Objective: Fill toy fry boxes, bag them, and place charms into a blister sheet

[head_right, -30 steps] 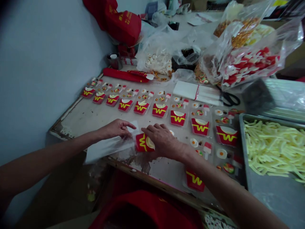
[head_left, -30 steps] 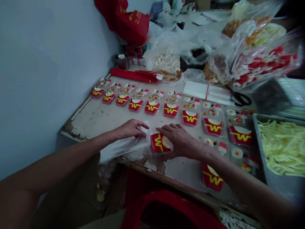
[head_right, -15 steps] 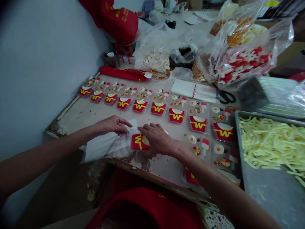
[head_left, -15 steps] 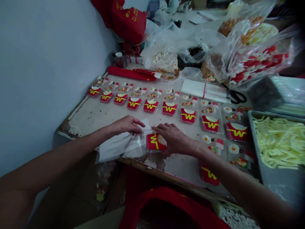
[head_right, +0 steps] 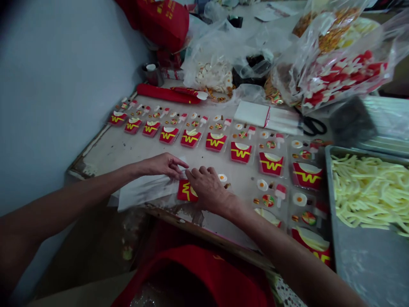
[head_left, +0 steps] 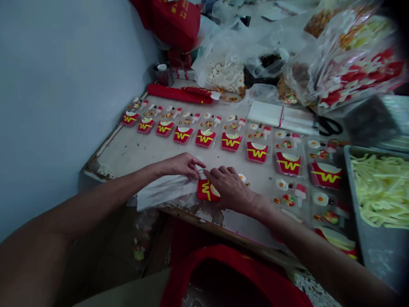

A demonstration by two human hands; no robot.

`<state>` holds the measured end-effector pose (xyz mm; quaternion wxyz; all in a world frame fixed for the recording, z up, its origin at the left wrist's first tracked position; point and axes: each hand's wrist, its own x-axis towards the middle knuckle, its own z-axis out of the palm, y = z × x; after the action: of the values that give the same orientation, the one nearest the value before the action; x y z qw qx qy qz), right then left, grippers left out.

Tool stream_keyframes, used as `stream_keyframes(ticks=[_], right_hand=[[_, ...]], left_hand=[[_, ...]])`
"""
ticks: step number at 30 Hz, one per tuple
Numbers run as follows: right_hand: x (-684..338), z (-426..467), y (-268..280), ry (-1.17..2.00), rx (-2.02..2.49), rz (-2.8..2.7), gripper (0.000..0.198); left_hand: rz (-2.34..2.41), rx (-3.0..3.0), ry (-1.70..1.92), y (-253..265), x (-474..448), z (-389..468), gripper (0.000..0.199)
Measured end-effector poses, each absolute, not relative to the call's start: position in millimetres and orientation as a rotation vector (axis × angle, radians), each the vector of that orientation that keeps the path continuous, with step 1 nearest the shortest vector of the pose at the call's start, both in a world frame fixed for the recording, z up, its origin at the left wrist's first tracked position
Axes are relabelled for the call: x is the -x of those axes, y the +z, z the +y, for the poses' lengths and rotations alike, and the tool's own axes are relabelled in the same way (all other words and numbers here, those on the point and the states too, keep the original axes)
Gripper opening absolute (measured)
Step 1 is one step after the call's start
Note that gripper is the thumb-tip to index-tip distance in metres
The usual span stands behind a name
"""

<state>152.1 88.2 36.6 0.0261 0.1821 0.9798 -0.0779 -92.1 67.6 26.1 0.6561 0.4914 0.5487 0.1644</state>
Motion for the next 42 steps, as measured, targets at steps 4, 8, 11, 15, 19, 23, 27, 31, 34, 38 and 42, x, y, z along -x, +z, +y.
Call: stream_keyframes(ticks=[4, 8, 11, 15, 19, 23, 27, 31, 34, 38, 42], right_hand=[[-150, 82, 36, -0.317, -0.611, 3.004, 0.087], [-138, 75, 37, -0.394, -0.786, 2.923, 0.089], [-130, 69, 35, -0.369, -0.934, 2.901, 0.088], [-127, 63, 34, -0.355, -0.976, 2.909, 0.081], [-127, 62, 35, -0.364, -0.999, 2.895, 0.083], [-125, 60, 37, -0.394, -1.039, 2.883, 0.084], [-124, 58, 36, -0.443, -1.097, 2.871, 0.088], [-129, 60, 31, -0.601, -1.103, 2.889, 0.110], [-139, 60, 25, -0.610, -1.021, 3.017, 0.096], [-153, 54, 18, -0.406, -0.780, 3.168, 0.049], [-154, 48, 18, -0.352, -0.762, 3.158, 0.032]], left_hand=[[1.261, -1.281, 0.356, 29, 82, 69, 0.063], [1.421, -1.404, 0.488, 35, 78, 66, 0.062], [1.744, -1.581, 0.700, 44, 72, 49, 0.045], [2.206, -1.760, 0.717, 46, 54, 7, 0.037], [2.277, -1.763, 0.518, 29, 32, -18, 0.050], [2.237, -1.699, 0.417, 19, 27, -14, 0.052], [2.198, -1.661, 0.387, 18, 26, -15, 0.068], [2.238, -1.655, 0.533, 15, 20, -22, 0.069], [2.289, -1.699, 0.601, 11, 16, -24, 0.060], [2.289, -1.760, 0.617, 9, 15, -26, 0.054], [2.254, -1.801, 0.620, 11, 15, -27, 0.050]])
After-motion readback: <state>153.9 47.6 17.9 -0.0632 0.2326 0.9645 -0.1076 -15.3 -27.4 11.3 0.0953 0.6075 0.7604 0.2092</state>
